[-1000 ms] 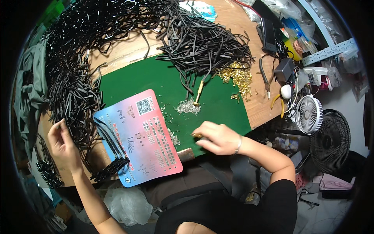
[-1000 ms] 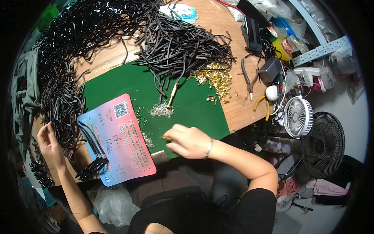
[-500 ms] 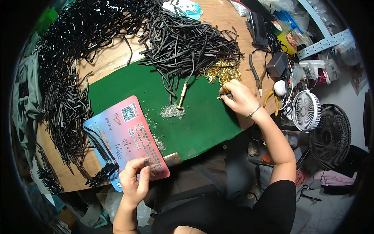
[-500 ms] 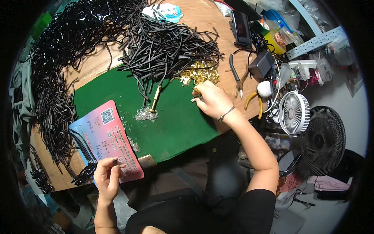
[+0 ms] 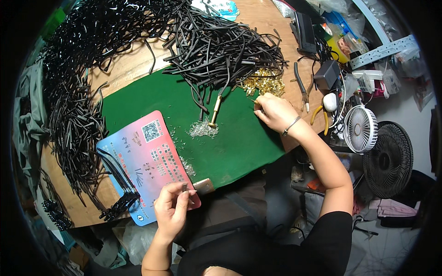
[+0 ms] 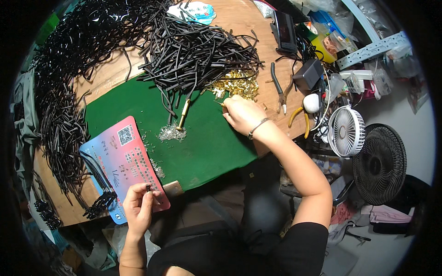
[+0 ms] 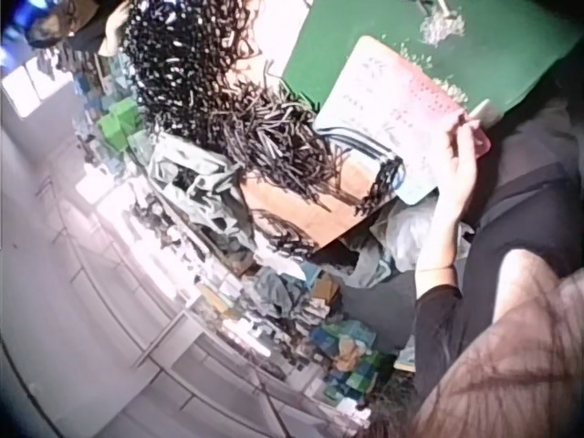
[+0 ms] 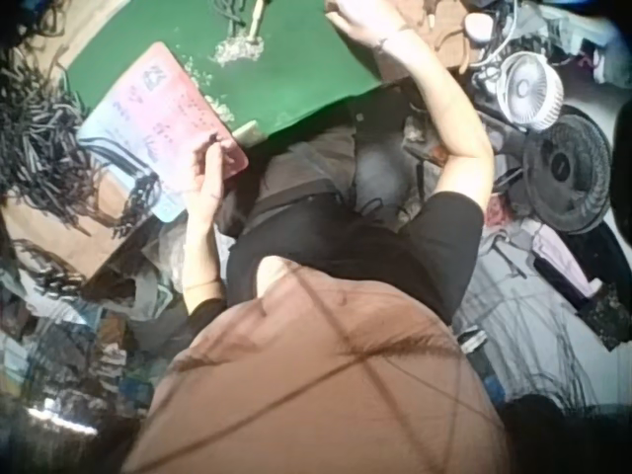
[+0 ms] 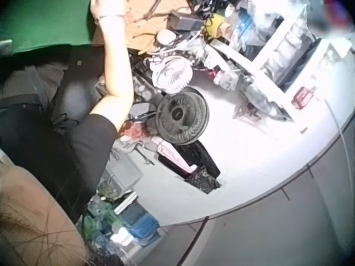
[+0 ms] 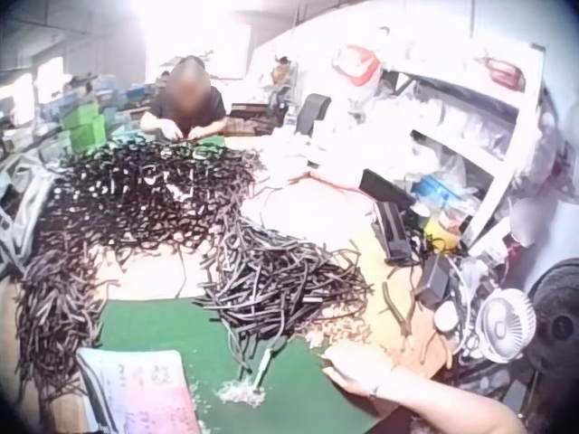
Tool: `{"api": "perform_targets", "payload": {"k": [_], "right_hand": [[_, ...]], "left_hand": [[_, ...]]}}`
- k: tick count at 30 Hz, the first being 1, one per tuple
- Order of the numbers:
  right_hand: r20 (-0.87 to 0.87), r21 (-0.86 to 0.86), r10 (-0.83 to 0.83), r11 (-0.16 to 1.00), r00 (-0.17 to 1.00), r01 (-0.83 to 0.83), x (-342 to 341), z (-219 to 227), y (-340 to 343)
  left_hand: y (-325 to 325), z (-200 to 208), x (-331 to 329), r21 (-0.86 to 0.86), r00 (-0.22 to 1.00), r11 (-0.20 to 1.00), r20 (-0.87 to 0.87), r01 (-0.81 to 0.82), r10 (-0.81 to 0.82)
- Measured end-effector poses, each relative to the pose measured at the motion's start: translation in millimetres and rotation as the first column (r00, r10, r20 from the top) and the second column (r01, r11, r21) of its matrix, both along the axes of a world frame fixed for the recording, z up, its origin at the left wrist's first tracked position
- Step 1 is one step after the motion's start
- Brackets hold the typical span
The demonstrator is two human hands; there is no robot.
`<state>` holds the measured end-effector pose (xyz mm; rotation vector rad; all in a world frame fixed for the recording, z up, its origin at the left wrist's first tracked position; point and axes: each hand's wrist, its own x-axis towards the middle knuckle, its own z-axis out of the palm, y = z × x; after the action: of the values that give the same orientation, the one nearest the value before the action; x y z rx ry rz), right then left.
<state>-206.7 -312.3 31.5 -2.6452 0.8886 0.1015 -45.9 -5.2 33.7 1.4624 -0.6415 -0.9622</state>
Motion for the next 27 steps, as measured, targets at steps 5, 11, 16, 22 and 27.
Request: {"api": "perform_targets", "payload": {"k": [5, 11, 16, 22, 27], "right_hand": [[0.15, 0.013, -0.068, 0.998, 0.986, 0.067, -2.9, 30.1, 2.4], [0.315, 0.791, -0.176, 0.592, 0.933, -0.155, 33.2, 72.3, 114.9], [0.324, 0.901, -0.393, 0.405, 0.86, -0.154, 50.6, 41.7, 146.2], [0.487, 0.771, -0.333, 0.598, 0.807, -0.219, 54.3, 25.6, 154.4], [0.515, 0.772, -0.386, 0.598, 0.765, -0.217, 48.6, 22.9, 156.3]], "left_hand": [[-3.7, 3.2, -5.5, 0.011, 0.991, 1.0, -0.134, 0.007, -0.005], [-6.6, 15.0, -15.7, 0.066, 0.9, 0.985, -0.419, 0.162, -0.12], [-8.8, 23.1, -18.8, 0.049, 0.847, 0.989, -0.524, 0.138, -0.092], [-6.3, 23.3, -18.8, 0.019, 0.824, 0.997, -0.565, 0.069, -0.047], [-11.5, 15.0, -24.2, -0.039, 0.776, 0.999, -0.63, -0.003, -0.023]]}}
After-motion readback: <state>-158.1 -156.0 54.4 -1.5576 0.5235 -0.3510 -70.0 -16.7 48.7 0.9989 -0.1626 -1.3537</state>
